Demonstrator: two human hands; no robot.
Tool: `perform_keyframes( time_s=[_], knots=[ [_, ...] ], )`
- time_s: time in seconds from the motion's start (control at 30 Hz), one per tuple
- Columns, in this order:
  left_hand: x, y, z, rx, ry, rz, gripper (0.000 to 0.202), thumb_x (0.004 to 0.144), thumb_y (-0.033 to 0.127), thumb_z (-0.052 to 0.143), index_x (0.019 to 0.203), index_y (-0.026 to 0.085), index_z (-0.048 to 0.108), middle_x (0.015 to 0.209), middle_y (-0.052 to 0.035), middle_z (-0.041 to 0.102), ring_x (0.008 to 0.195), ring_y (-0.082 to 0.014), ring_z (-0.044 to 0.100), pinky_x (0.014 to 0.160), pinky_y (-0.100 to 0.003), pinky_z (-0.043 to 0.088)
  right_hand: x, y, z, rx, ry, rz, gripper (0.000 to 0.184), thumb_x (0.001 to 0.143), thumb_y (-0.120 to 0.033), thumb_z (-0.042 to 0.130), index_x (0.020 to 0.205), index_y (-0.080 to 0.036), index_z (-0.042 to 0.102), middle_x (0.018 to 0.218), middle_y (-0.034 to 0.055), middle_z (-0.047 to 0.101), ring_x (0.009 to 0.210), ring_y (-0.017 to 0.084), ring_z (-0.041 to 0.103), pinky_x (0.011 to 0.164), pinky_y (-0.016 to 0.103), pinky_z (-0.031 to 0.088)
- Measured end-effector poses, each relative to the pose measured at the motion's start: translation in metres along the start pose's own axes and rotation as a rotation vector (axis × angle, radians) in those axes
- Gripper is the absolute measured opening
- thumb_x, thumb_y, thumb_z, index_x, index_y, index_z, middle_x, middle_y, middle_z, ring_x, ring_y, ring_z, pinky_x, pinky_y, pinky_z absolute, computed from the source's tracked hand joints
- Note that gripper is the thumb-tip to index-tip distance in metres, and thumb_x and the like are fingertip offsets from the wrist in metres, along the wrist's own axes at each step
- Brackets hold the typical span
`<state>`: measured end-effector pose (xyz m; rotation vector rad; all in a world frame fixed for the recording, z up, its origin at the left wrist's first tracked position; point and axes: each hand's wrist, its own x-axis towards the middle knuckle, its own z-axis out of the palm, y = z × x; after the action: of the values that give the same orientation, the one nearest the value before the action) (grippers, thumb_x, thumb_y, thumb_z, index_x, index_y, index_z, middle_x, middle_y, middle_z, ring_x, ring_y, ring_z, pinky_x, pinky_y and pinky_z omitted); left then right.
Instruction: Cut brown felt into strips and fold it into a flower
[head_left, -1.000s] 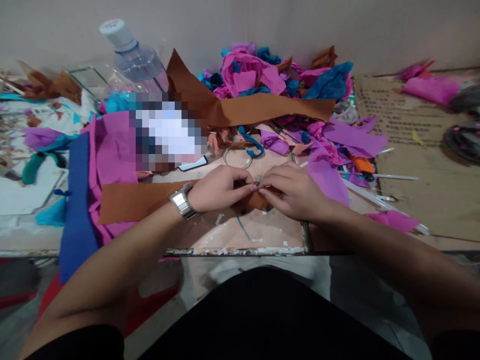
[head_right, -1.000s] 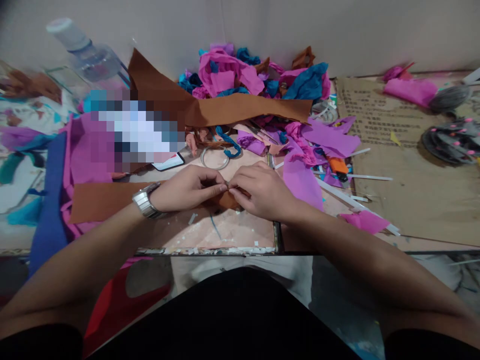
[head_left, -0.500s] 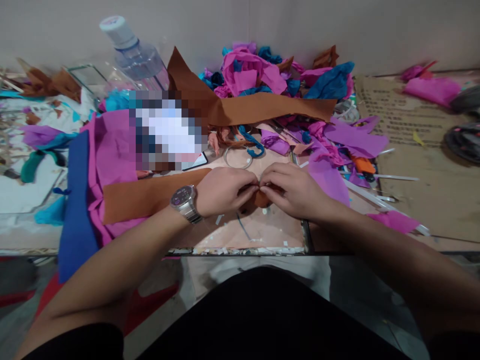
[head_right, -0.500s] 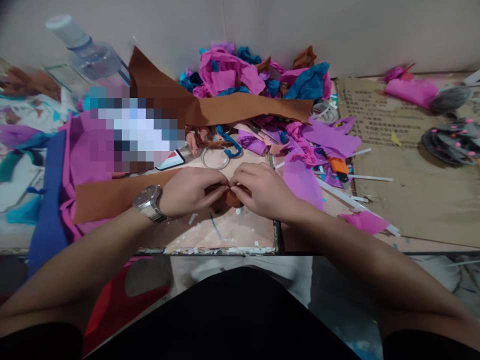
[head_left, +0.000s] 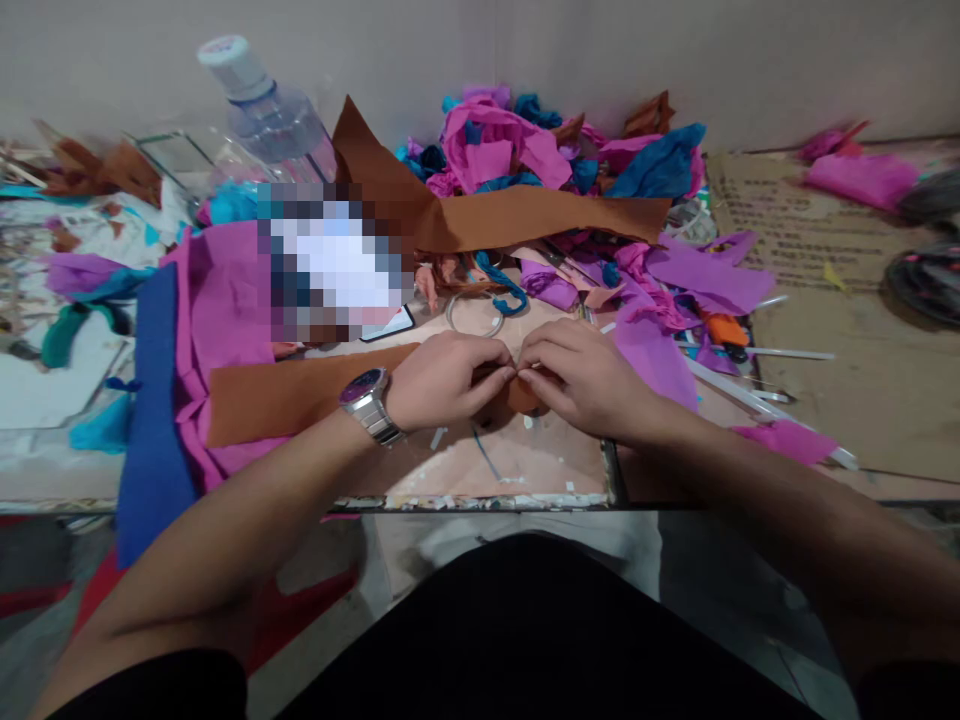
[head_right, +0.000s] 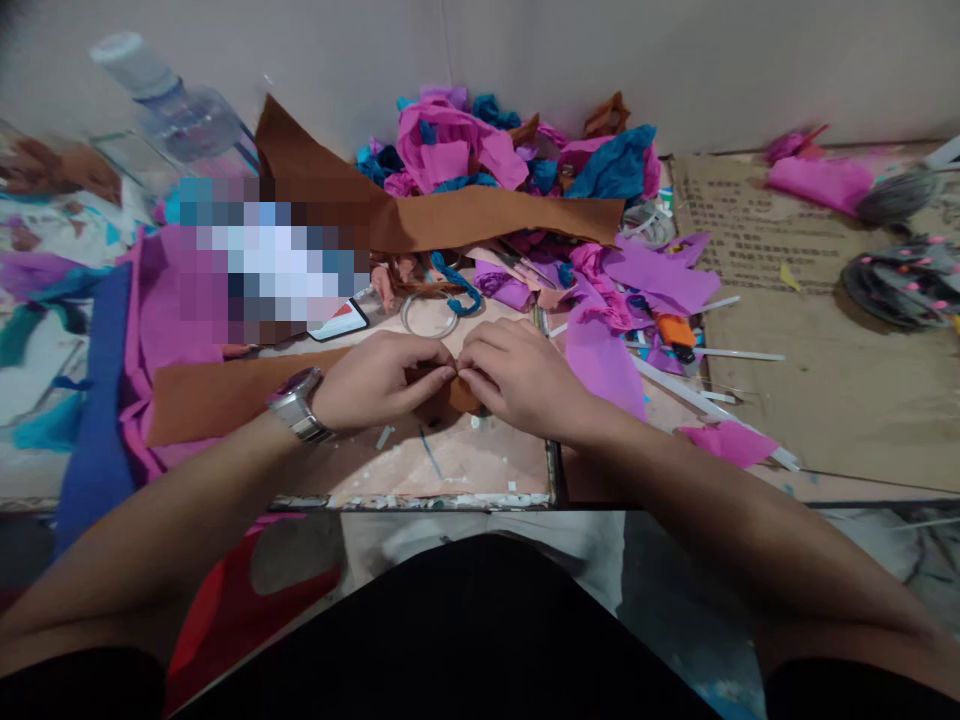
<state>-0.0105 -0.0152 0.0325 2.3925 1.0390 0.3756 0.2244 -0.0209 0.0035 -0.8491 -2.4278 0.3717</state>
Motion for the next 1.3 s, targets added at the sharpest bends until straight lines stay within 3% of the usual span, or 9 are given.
perform_keyframes(
  time_s=[0.37,0.63,0.8,1.0,1.3],
  knots=[
    [-0.002,-0.003,0.006,0.184,0.038,0.121,0.024,0.102,0.031,0.050,0.096,0.018,0.069,0.083,-0.0038,0.072,0.075,-0.0177,0.064,0.068,-0.029,0.042,0.003,-0.001,-0.002,0.021,-0.078,0.047,0.011,0.103,-0.024,0.052,0.099,-0.021,0.062,0.111,0.0109,0.067,0.107,0.028,0.060,0.094,0.044,0.045],
    [-0.001,-0.006,0.010,0.212,0.050,0.158,0.022,0.102,0.030,0.052,0.092,0.018,0.067,0.086,-0.0031,0.073,0.078,-0.0181,0.066,0.070,-0.030,0.044,0.001,-0.008,-0.002,-0.067,-0.063,0.109,0.011,0.101,-0.022,0.052,0.099,-0.021,0.063,0.119,0.0092,0.070,0.120,0.033,0.051,0.101,0.052,0.033],
    [-0.001,-0.004,0.011,0.266,0.097,0.213,0.019,0.101,0.027,0.053,0.094,0.018,0.067,0.088,-0.0032,0.074,0.079,-0.0185,0.067,0.072,-0.032,0.046,0.003,-0.012,-0.004,0.003,-0.065,0.138,0.009,0.099,-0.021,0.054,0.096,-0.022,0.063,0.124,0.0080,0.069,0.132,0.034,0.044,0.107,0.055,0.029],
    [-0.001,-0.004,0.012,0.317,0.133,0.277,0.019,0.101,0.027,0.053,0.093,0.018,0.068,0.085,-0.0035,0.073,0.078,-0.0182,0.068,0.072,-0.033,0.046,0.003,-0.011,-0.005,0.080,-0.077,0.157,0.008,0.095,-0.020,0.056,0.094,-0.022,0.064,0.122,0.0073,0.069,0.132,0.033,0.045,0.107,0.056,0.030],
    [-0.002,0.000,0.005,0.085,0.070,0.128,0.019,0.098,0.028,0.056,0.099,0.019,0.072,0.085,-0.0027,0.075,0.075,-0.0166,0.066,0.071,-0.029,0.045,0.003,-0.006,-0.003,0.087,-0.021,0.131,0.007,0.097,-0.024,0.060,0.093,-0.023,0.066,0.118,0.0073,0.070,0.127,0.033,0.048,0.106,0.055,0.034]
  ],
)
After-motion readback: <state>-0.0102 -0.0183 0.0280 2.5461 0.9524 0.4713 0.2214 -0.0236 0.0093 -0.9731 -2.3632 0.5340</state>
